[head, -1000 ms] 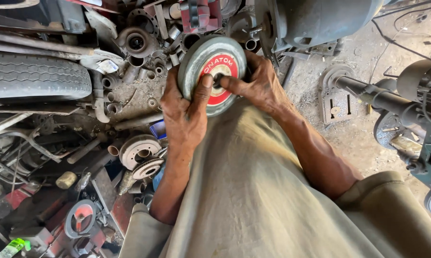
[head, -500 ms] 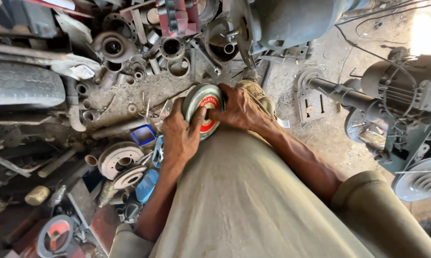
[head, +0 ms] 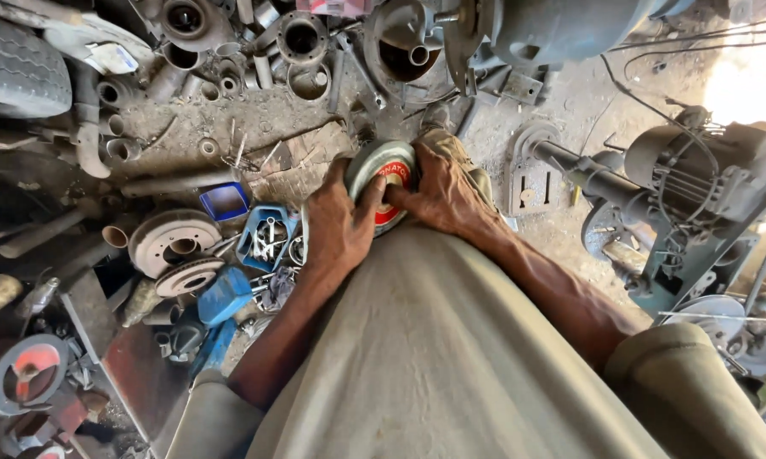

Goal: Using a wrench to remove and inspect a grinding wheel from a bench grinder in a workshop.

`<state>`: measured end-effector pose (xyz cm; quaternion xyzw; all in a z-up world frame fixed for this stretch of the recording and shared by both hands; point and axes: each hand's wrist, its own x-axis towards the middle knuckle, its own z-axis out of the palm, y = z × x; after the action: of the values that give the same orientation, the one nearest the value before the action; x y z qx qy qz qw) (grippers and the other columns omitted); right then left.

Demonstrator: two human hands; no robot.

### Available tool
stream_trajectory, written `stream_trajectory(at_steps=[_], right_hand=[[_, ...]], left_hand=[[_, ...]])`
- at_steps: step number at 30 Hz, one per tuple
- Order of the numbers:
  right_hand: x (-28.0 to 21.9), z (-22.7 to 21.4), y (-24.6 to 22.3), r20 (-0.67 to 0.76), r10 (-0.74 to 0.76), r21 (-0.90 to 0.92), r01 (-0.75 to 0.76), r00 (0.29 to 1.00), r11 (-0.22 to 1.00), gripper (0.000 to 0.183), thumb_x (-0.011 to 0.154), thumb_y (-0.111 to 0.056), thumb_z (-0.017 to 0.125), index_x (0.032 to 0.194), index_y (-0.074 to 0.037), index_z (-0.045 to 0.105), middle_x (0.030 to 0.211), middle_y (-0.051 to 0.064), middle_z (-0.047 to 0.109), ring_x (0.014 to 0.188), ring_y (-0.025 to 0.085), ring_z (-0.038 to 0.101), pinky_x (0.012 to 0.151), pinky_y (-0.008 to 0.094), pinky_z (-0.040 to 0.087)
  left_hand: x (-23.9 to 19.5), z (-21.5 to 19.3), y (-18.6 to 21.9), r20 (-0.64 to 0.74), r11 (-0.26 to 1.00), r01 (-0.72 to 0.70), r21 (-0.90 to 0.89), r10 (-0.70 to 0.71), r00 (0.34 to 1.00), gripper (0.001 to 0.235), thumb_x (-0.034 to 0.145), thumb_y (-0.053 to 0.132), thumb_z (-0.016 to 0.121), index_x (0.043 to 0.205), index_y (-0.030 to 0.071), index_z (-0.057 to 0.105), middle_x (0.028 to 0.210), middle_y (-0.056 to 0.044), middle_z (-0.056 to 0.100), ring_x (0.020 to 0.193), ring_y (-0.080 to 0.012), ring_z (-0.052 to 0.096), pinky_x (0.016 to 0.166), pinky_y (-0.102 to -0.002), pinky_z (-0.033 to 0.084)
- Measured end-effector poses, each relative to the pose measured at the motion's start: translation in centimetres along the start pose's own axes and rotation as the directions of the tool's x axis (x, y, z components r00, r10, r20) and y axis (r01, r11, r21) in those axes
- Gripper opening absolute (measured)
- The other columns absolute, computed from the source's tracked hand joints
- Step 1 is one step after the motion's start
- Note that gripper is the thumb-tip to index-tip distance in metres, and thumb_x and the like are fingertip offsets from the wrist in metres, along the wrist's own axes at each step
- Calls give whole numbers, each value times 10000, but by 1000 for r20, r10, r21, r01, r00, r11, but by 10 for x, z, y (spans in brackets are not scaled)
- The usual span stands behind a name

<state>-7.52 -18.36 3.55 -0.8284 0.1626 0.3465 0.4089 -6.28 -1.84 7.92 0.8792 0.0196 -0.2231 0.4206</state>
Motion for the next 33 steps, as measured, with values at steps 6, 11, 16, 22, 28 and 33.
stream_trajectory(at_steps=[6, 11, 16, 22, 28, 33], right_hand=[[2, 2, 14, -42, -70, 268, 79, 997, 960, 758, 688, -558, 867, 1180, -22, 655, 1036, 276, 710, 1060, 485, 693, 926, 570, 543], [7, 17, 19, -141, -95, 201, 122, 985, 972, 693, 653, -631, 890, 1050, -105, 678, 878, 185, 702, 932, 401, 731, 817, 505, 565], [5, 17, 23, -112, -82, 273, 110, 990, 956, 708, 679, -563, 913, 1101, -53, 662, 959, 210, 716, 974, 419, 727, 878, 539, 567], [6, 22, 24, -114, -71, 193, 93, 991, 977, 750, 672, -610, 896, 1125, -62, 656, 989, 196, 714, 1037, 428, 709, 904, 563, 541], [-2, 9, 16, -66, -59, 232, 73, 996, 970, 770, 742, -591, 830, 1220, -27, 615, 1091, 280, 689, 1078, 471, 689, 931, 584, 552], [-5, 15, 4, -124, -22, 233, 51, 992, 971, 700, 770, -429, 830, 1225, 54, 607, 1083, 338, 678, 1054, 508, 691, 907, 566, 579]], left_hand=[[7, 1, -30, 150, 949, 169, -266, -133, 980, 451, 946, 460, 724, 1202, 97, 651, 963, -228, 744, 950, -409, 762, 797, -527, 573], [7, -9, -15, 193, 915, 200, -349, -139, 971, 449, 991, 426, 685, 1251, 61, 661, 1060, -233, 760, 981, -371, 753, 879, -524, 586], [3, -4, -38, 202, 918, 236, -318, -178, 963, 457, 980, 422, 720, 1282, 82, 664, 1099, -217, 760, 1047, -348, 745, 918, -509, 568], [4, -9, -36, 212, 928, 211, -306, -149, 966, 465, 1016, 391, 698, 1299, 27, 640, 1123, -249, 752, 1046, -387, 742, 948, -545, 573], [5, -18, -23, 238, 935, 190, -300, -119, 964, 496, 1038, 389, 667, 1336, -3, 608, 1141, -283, 734, 1057, -417, 736, 984, -569, 560], [4, -13, -38, 246, 936, 183, -301, -109, 963, 476, 1053, 377, 656, 1342, 4, 590, 1135, -253, 731, 1047, -388, 738, 976, -551, 571]])
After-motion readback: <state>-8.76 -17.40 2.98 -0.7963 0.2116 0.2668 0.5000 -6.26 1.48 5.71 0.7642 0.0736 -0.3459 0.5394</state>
